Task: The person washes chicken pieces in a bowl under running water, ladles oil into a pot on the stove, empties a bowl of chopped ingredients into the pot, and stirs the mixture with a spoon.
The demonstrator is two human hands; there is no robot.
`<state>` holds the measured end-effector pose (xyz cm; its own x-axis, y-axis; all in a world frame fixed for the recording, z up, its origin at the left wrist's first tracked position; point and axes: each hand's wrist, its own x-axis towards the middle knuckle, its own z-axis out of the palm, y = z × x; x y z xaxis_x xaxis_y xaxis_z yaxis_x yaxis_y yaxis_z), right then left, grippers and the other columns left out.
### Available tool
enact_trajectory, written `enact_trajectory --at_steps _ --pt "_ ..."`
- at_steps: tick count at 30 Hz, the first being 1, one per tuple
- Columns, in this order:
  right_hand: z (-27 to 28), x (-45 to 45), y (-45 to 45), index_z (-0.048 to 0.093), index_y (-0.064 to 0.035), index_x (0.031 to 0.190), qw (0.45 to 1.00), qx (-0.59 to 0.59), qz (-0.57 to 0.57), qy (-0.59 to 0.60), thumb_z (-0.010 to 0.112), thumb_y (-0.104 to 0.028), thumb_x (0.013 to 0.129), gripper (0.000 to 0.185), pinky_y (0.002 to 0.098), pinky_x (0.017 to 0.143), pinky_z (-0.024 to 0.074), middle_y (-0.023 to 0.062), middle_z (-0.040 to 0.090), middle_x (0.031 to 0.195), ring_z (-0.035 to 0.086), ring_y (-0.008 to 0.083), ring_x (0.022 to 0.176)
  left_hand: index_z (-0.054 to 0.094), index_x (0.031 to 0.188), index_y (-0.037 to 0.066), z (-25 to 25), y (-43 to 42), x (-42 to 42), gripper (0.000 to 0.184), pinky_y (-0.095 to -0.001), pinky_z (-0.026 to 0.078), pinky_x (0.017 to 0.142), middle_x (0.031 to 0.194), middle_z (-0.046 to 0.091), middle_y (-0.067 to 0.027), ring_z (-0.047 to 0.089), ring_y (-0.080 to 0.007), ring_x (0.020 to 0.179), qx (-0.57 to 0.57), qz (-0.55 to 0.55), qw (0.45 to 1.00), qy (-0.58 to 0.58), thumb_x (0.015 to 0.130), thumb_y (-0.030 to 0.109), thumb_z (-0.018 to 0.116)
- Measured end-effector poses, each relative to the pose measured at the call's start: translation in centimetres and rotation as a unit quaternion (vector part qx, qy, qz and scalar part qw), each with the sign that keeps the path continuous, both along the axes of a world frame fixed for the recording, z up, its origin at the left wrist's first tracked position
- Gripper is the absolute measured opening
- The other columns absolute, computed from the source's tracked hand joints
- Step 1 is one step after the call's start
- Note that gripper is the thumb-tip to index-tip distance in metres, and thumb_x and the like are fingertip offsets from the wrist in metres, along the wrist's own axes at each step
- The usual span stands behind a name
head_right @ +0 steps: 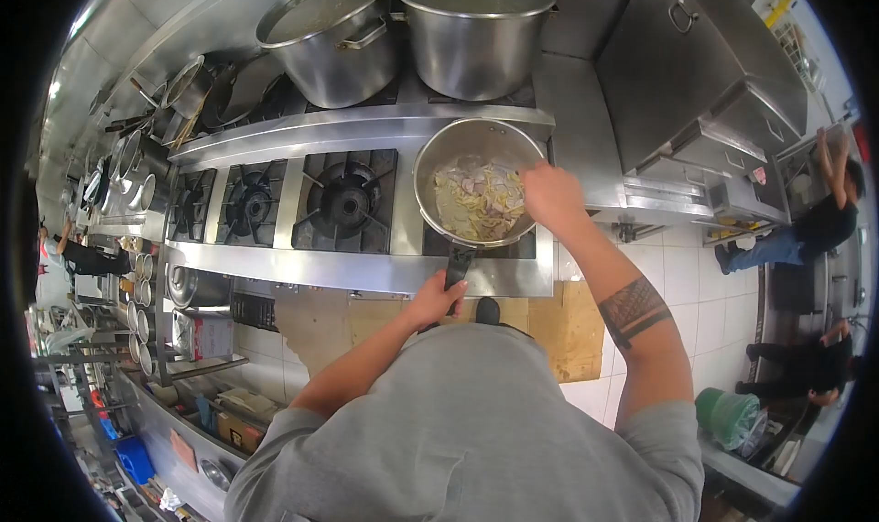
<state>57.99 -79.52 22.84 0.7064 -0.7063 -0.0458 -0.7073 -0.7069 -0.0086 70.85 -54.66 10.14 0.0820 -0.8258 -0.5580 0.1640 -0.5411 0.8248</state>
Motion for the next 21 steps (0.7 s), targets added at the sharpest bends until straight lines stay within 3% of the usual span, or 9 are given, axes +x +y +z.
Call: enact_trajectory --at_steps 2,4,5,7,11,14,16,21 --pt "0.4 -0.1 0.1 0.076 -0.0091 0.095 0.999 -0.038 0.003 -0.006 0.063 -0.012 0.081 0.019 0.0464 0.075 0.0571 0.0158 0.072 0.093 0.071 0.0338 0.092 0.046 0.106 0.001 0.1 0.0 0.1 0.028 -0.0318 0.053 0.057 0.077 0.058 -0.0054 0.059 -0.0139 0.063 0.006 -0.011 1.000 0.000 0.102 0.025 0.058" --pt "1.7 -0.5 0.3 0.075 -0.0077 0.094 0.991 -0.044 0.027 0.121 0.063 -0.012 0.080 0.018 0.0457 0.076 0.0573 0.0168 0.072 0.093 0.071 0.0337 0.092 0.045 0.106 0.001 0.0 -0.1 0.2 0.027 -0.0315 0.053 0.057 0.078 0.058 -0.0056 0.059 -0.0141 0.064 0.003 -0.011 1.000 0.012 0.103 0.025 0.058" --pt "3.4 -0.5 1.0 0.075 -0.0077 0.094 0.991 -0.046 0.029 0.122 0.063 -0.012 0.080 0.018 0.0457 0.076 0.0573 0.0168 0.072 0.093 0.071 0.0337 0.092 0.045 0.106 0.001 -0.1 -0.2 0.3 0.027 -0.0315 0.053 0.057 0.078 0.058 -0.0056 0.059 -0.0141 0.064 0.001 -0.009 1.000 0.014 0.103 0.025 0.058" --pt "6.6 0.0 3.2 0.076 -0.0063 0.088 0.980 0.037 0.044 0.192 0.065 -0.013 0.078 0.016 0.0451 0.075 0.0572 0.0172 0.073 0.092 0.071 0.0344 0.090 0.046 0.098 0.002 -0.3 0.0 0.2 0.025 -0.0335 0.050 0.058 0.071 0.059 -0.0048 0.060 -0.0154 0.061 -0.012 -0.007 1.000 0.006 0.103 0.024 0.056" --pt "3.8 1.2 3.2 0.076 -0.0050 0.085 0.985 0.093 0.081 0.120 0.066 -0.014 0.078 0.015 0.0457 0.076 0.0572 0.0162 0.073 0.089 0.072 0.0354 0.087 0.046 0.098 0.003 0.2 -0.1 0.3 0.024 -0.0336 0.050 0.058 0.071 0.059 -0.0048 0.061 -0.0154 0.061 -0.008 -0.008 1.000 0.007 0.103 0.024 0.056" --pt "1.3 2.3 1.8 0.075 -0.0034 0.092 0.989 0.118 0.022 0.091 0.064 -0.012 0.080 0.019 0.0457 0.078 0.0575 0.0173 0.073 0.088 0.072 0.0358 0.087 0.047 0.098 0.003 0.4 -0.1 0.5 0.024 -0.0334 0.051 0.058 0.072 0.059 -0.0048 0.061 -0.0156 0.061 -0.011 -0.011 1.000 0.010 0.104 0.024 0.056" --pt "0.8 1.9 0.8 0.075 -0.0028 0.095 0.993 0.072 -0.037 0.084 0.062 -0.010 0.082 0.020 0.0467 0.080 0.0577 0.0203 0.072 0.095 0.071 0.0368 0.092 0.047 0.097 0.003 0.8 0.0 0.5 0.025 -0.0330 0.051 0.058 0.072 0.059 -0.0047 0.061 -0.0157 0.061 0.007 -0.010 1.000 -0.009 0.104 0.026 0.056" --pt "0.5 0.4 0.6 0.073 -0.0016 0.099 0.995 0.023 -0.052 0.076 0.057 -0.009 0.086 0.022 0.0474 0.081 0.0577 0.0227 0.069 0.105 0.071 0.0392 0.095 0.048 0.096 0.004 -0.1 0.0 0.6 0.026 -0.0331 0.052 0.059 0.073 0.059 -0.0047 0.061 -0.0154 0.062 0.002 -0.022 1.000 0.009 0.104 0.027 0.057"
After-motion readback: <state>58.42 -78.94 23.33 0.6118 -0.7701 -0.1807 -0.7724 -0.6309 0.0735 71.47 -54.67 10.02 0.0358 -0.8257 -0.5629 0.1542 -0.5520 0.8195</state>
